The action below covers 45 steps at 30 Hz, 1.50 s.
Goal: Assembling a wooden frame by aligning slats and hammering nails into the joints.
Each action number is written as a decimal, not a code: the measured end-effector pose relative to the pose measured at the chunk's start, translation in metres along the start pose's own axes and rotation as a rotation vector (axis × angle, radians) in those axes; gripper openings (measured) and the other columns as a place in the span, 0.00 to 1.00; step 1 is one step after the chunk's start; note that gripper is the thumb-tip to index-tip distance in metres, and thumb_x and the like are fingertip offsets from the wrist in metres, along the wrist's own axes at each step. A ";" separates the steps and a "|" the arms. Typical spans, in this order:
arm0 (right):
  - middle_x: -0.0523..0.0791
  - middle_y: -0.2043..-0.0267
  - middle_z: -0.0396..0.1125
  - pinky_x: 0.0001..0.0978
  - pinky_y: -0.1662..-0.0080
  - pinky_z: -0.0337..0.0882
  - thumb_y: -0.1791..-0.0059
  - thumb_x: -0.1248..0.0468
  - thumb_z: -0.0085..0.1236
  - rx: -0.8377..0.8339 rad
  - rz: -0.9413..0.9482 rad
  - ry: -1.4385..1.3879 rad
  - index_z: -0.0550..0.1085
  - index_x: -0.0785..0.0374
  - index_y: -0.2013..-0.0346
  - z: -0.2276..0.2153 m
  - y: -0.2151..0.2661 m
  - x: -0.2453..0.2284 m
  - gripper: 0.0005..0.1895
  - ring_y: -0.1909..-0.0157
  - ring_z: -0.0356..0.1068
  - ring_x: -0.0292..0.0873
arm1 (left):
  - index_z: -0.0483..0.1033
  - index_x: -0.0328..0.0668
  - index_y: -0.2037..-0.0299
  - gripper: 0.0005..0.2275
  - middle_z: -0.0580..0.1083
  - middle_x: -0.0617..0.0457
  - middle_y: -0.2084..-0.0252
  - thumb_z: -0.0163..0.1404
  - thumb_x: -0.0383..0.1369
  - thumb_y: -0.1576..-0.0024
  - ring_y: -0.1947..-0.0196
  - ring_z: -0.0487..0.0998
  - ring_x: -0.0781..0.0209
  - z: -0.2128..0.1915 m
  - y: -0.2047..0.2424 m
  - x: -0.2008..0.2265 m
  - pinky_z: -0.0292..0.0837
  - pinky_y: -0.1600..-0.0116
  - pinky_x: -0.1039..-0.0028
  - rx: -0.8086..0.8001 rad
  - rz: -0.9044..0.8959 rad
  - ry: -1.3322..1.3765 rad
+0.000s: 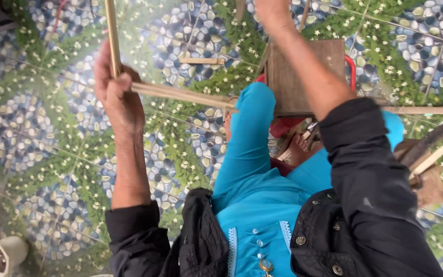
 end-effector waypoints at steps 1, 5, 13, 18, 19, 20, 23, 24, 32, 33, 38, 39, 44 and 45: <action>0.43 0.69 0.65 0.38 0.65 0.65 0.46 0.70 0.57 0.000 -0.003 0.021 0.70 0.58 0.68 0.020 0.003 0.011 0.08 0.70 0.60 0.39 | 0.69 0.41 0.34 0.27 0.68 0.56 0.55 0.54 0.29 0.47 0.68 0.62 0.68 -0.020 0.006 -0.014 0.65 0.61 0.78 0.074 -0.060 -0.023; 0.41 0.72 0.67 0.28 0.70 0.73 0.50 0.69 0.61 -0.064 0.100 0.152 0.71 0.59 0.74 0.111 0.038 0.060 0.09 0.72 0.67 0.36 | 0.69 0.38 0.39 0.26 0.65 0.59 0.56 0.50 0.26 0.51 0.66 0.61 0.70 -0.085 0.040 -0.068 0.63 0.60 0.83 0.234 -0.235 -0.004; 0.55 0.69 0.71 0.53 0.52 0.70 0.56 0.61 0.63 -0.167 0.422 0.293 0.76 0.63 0.71 0.189 0.144 0.150 0.08 0.57 0.72 0.61 | 0.69 0.38 0.37 0.30 0.69 0.54 0.69 0.49 0.26 0.56 0.66 0.70 0.67 -0.137 0.105 -0.136 0.65 0.56 0.74 0.393 -0.328 -0.072; 0.52 0.64 0.73 0.50 0.49 0.71 0.57 0.58 0.62 -0.196 0.707 0.266 0.77 0.60 0.70 0.205 0.196 0.179 0.08 0.51 0.73 0.57 | 0.68 0.40 0.35 0.31 0.70 0.52 0.69 0.49 0.24 0.55 0.69 0.72 0.66 -0.171 0.148 -0.183 0.77 0.66 0.74 0.428 -0.438 -0.053; 0.50 0.63 0.74 0.49 0.50 0.72 0.57 0.57 0.61 -0.235 0.790 0.313 0.76 0.59 0.69 0.209 0.208 0.196 0.10 0.51 0.73 0.55 | 0.68 0.40 0.36 0.31 0.69 0.52 0.71 0.50 0.23 0.56 0.72 0.71 0.67 -0.189 0.158 -0.207 0.78 0.69 0.75 0.436 -0.443 -0.050; 0.49 0.63 0.74 0.48 0.50 0.73 0.58 0.55 0.60 -0.277 0.877 0.360 0.76 0.58 0.68 0.214 0.226 0.211 0.11 0.50 0.74 0.53 | 0.69 0.40 0.36 0.31 0.68 0.53 0.73 0.50 0.23 0.57 0.75 0.71 0.68 -0.208 0.173 -0.230 0.79 0.72 0.75 0.446 -0.454 -0.048; 0.44 0.62 0.74 0.45 0.50 0.75 0.61 0.57 0.57 -0.371 0.959 0.397 0.77 0.51 0.69 0.216 0.240 0.202 0.08 0.50 0.75 0.48 | 0.70 0.42 0.36 0.33 0.69 0.55 0.74 0.48 0.23 0.58 0.73 0.69 0.72 -0.210 0.191 -0.235 0.73 0.72 0.82 0.478 -0.482 -0.080; 0.44 0.62 0.74 0.45 0.50 0.75 0.61 0.57 0.57 -0.368 0.955 0.402 0.77 0.51 0.69 0.216 0.242 0.207 0.08 0.50 0.75 0.48 | 0.70 0.42 0.36 0.33 0.69 0.55 0.74 0.48 0.23 0.58 0.73 0.69 0.72 -0.207 0.195 -0.235 0.73 0.72 0.82 0.476 -0.479 -0.074; 0.58 0.51 0.71 0.53 0.47 0.75 0.59 0.66 0.58 -0.517 1.007 0.366 0.74 0.65 0.49 0.234 0.284 0.239 0.22 0.45 0.72 0.59 | 0.71 0.39 0.37 0.34 0.72 0.51 0.76 0.45 0.21 0.62 0.74 0.69 0.70 -0.199 0.220 -0.243 0.65 0.72 0.84 0.466 -0.476 -0.048; 0.58 0.51 0.71 0.53 0.47 0.75 0.59 0.66 0.58 -0.504 1.017 0.365 0.74 0.65 0.49 0.229 0.285 0.222 0.22 0.45 0.72 0.59 | 0.71 0.39 0.37 0.34 0.72 0.51 0.76 0.45 0.21 0.62 0.74 0.69 0.70 -0.204 0.226 -0.248 0.65 0.72 0.84 0.452 -0.483 -0.048; 0.61 0.72 0.69 0.56 0.60 0.75 0.54 0.74 0.53 -0.586 0.917 0.329 0.75 0.78 0.72 0.229 0.276 0.188 0.06 0.66 0.74 0.61 | 0.71 0.41 0.36 0.35 0.75 0.51 0.72 0.46 0.24 0.62 0.70 0.74 0.70 -0.207 0.233 -0.259 0.71 0.69 0.82 0.456 -0.503 -0.030; 0.61 0.72 0.69 0.56 0.60 0.75 0.54 0.74 0.53 -0.584 0.917 0.331 0.75 0.78 0.72 0.228 0.274 0.187 0.06 0.66 0.74 0.61 | 0.71 0.41 0.36 0.35 0.75 0.51 0.72 0.46 0.24 0.62 0.70 0.74 0.70 -0.217 0.241 -0.269 0.71 0.69 0.82 0.454 -0.504 -0.028; 0.54 0.82 0.64 0.50 0.69 0.73 0.53 0.71 0.54 -0.683 0.894 0.380 0.73 0.70 0.81 0.234 0.288 0.206 0.12 0.78 0.69 0.51 | 0.71 0.43 0.38 0.34 0.77 0.43 0.66 0.45 0.21 0.63 0.70 0.77 0.61 -0.240 0.273 -0.317 0.80 0.72 0.70 0.470 -0.644 0.113; 0.54 0.82 0.64 0.50 0.69 0.73 0.53 0.71 0.54 -0.682 0.901 0.380 0.73 0.70 0.81 0.229 0.284 0.201 0.12 0.78 0.69 0.51 | 0.71 0.43 0.38 0.34 0.77 0.43 0.66 0.45 0.21 0.63 0.70 0.77 0.61 -0.244 0.275 -0.325 0.80 0.72 0.70 0.469 -0.650 0.112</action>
Point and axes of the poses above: each hand's wrist, its own y-axis away from the middle knuckle, its own z-axis out of the palm, x = y × z, the point moved 7 cm from there along -y, towards the middle knuckle
